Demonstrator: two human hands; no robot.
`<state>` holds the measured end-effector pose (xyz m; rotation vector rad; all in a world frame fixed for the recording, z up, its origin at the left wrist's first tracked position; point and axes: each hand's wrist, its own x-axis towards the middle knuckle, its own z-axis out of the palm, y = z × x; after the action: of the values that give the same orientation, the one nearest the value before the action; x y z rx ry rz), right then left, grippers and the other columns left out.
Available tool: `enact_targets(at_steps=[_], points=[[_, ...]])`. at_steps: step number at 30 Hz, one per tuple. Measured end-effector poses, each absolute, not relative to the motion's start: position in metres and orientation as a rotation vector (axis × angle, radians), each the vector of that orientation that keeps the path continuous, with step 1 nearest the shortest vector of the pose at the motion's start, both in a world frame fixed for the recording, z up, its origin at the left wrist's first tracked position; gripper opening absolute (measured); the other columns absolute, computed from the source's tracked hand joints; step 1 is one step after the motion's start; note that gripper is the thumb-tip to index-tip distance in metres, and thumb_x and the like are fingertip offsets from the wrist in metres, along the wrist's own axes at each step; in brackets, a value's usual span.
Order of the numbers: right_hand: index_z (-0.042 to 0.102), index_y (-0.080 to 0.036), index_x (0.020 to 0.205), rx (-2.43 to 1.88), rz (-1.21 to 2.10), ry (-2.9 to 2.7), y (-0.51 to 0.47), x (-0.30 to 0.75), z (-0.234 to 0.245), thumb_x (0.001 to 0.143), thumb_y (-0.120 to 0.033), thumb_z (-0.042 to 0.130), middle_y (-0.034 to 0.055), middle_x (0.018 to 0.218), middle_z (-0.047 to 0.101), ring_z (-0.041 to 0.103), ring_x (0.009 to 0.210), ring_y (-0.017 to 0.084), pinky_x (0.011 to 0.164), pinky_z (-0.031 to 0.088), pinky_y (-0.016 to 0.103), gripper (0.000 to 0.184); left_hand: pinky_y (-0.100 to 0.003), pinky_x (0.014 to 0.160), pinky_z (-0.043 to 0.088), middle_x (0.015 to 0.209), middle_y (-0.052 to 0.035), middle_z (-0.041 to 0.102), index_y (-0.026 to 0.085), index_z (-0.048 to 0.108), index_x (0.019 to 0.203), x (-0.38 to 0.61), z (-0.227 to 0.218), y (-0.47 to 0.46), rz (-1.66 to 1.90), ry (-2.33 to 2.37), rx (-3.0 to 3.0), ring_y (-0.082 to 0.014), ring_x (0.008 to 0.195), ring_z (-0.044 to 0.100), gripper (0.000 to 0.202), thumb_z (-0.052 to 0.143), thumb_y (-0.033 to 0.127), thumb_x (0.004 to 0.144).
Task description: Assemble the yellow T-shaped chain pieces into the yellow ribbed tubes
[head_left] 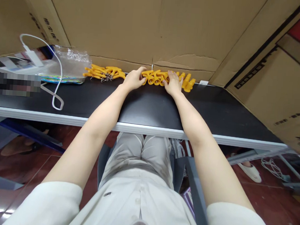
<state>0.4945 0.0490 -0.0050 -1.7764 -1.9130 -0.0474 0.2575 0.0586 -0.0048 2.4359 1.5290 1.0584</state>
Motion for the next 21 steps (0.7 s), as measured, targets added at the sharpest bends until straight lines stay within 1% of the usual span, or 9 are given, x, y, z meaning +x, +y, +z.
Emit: enact_targets(at_steps=[4, 7, 9, 11, 13, 14, 16, 18, 21], points=[[0.039, -0.022, 0.176, -1.805, -0.04, -1.917, 0.053, 0.502, 0.0, 0.109, -0.033, 0.051, 0.0121, 0.185, 0.026, 0.019, 0.175, 0.036, 0.138, 0.007, 0.074, 0.069, -0.044, 0.109, 0.054, 0.108, -0.0102, 0.082, 0.021, 0.066, 0.146, 0.259, -0.002, 0.055, 1.035, 1.563, 2.423, -0.0307, 0.11, 0.074, 0.053, 0.06, 0.025, 0.093], [0.039, -0.026, 0.175, -1.843, -0.119, -1.834, 0.057, 0.518, 0.006, 0.11, -0.033, 0.048, 0.0126, 0.186, 0.026, 0.018, 0.174, 0.039, 0.134, 0.008, 0.081, 0.065, -0.043, 0.108, 0.054, 0.109, -0.0107, 0.082, 0.02, 0.07, 0.141, 0.259, 0.0, 0.052, 1.002, 1.583, 2.429, -0.0307, 0.11, 0.074, 0.048, 0.059, 0.025, 0.094], [0.042, -0.022, 0.173, -1.902, -0.168, -1.723, 0.056, 0.53, 0.01, 0.109, -0.031, 0.049, 0.0183, 0.184, 0.027, 0.019, 0.173, 0.044, 0.129, 0.01, 0.087, 0.064, -0.042, 0.107, 0.054, 0.109, -0.0106, 0.082, 0.02, 0.073, 0.137, 0.259, 0.0, 0.052, 0.997, 1.585, 2.441, -0.03, 0.109, 0.073, 0.044, 0.059, 0.024, 0.094], [0.044, -0.013, 0.169, -1.983, -0.173, -1.588, 0.05, 0.539, 0.016, 0.106, -0.026, 0.057, 0.0283, 0.18, 0.03, 0.024, 0.17, 0.05, 0.125, 0.014, 0.09, 0.066, -0.042, 0.106, 0.054, 0.109, -0.0109, 0.082, 0.02, 0.075, 0.133, 0.259, 0.0, 0.052, 0.995, 1.588, 2.453, -0.0298, 0.108, 0.073, 0.041, 0.059, 0.024, 0.095], [0.05, -0.003, 0.162, -2.082, -0.112, -1.475, 0.041, 0.544, 0.021, 0.102, -0.017, 0.063, 0.0373, 0.17, 0.043, 0.039, 0.163, 0.051, 0.125, 0.02, 0.087, 0.063, -0.042, 0.105, 0.055, 0.109, -0.0113, 0.082, 0.02, 0.078, 0.126, 0.26, -0.001, 0.053, 0.989, 1.59, 2.463, -0.0296, 0.107, 0.073, 0.037, 0.058, 0.024, 0.095], [0.053, -0.001, 0.158, -2.125, -0.066, -1.45, 0.036, 0.545, 0.024, 0.102, -0.015, 0.064, 0.0386, 0.163, 0.05, 0.048, 0.158, 0.05, 0.127, 0.023, 0.083, 0.059, -0.042, 0.104, 0.056, 0.109, -0.0115, 0.082, 0.02, 0.079, 0.122, 0.26, -0.001, 0.054, 0.984, 1.59, 2.468, -0.0296, 0.106, 0.073, 0.035, 0.057, 0.024, 0.095], [0.056, -0.003, 0.155, -2.175, 0.013, -1.442, 0.028, 0.545, 0.028, 0.104, -0.014, 0.062, 0.037, 0.155, 0.06, 0.059, 0.15, 0.045, 0.129, 0.029, 0.075, 0.052, -0.043, 0.104, 0.056, 0.11, -0.0122, 0.082, 0.021, 0.08, 0.115, 0.26, -0.002, 0.055, 0.98, 1.593, 2.471, -0.0299, 0.106, 0.073, 0.031, 0.057, 0.024, 0.095], [0.054, -0.005, 0.155, -2.177, 0.053, -1.465, 0.023, 0.542, 0.03, 0.105, -0.013, 0.062, 0.0355, 0.154, 0.062, 0.062, 0.148, 0.042, 0.128, 0.037, 0.067, 0.051, -0.044, 0.104, 0.056, 0.109, -0.0129, 0.081, 0.02, 0.081, 0.11, 0.259, -0.004, 0.059, 0.971, 1.599, 2.474, -0.0307, 0.105, 0.072, 0.029, 0.056, 0.025, 0.095], [0.051, 0.001, 0.154, -2.123, 0.066, -1.516, 0.022, 0.536, 0.031, 0.105, -0.013, 0.065, 0.0402, 0.153, 0.059, 0.056, 0.153, 0.044, 0.125, 0.042, 0.058, 0.052, -0.047, 0.107, 0.056, 0.108, -0.0125, 0.081, 0.022, 0.079, 0.107, 0.255, -0.008, 0.066, 0.985, 1.653, 2.449, -0.032, 0.109, 0.071, 0.026, 0.057, 0.027, 0.094]])
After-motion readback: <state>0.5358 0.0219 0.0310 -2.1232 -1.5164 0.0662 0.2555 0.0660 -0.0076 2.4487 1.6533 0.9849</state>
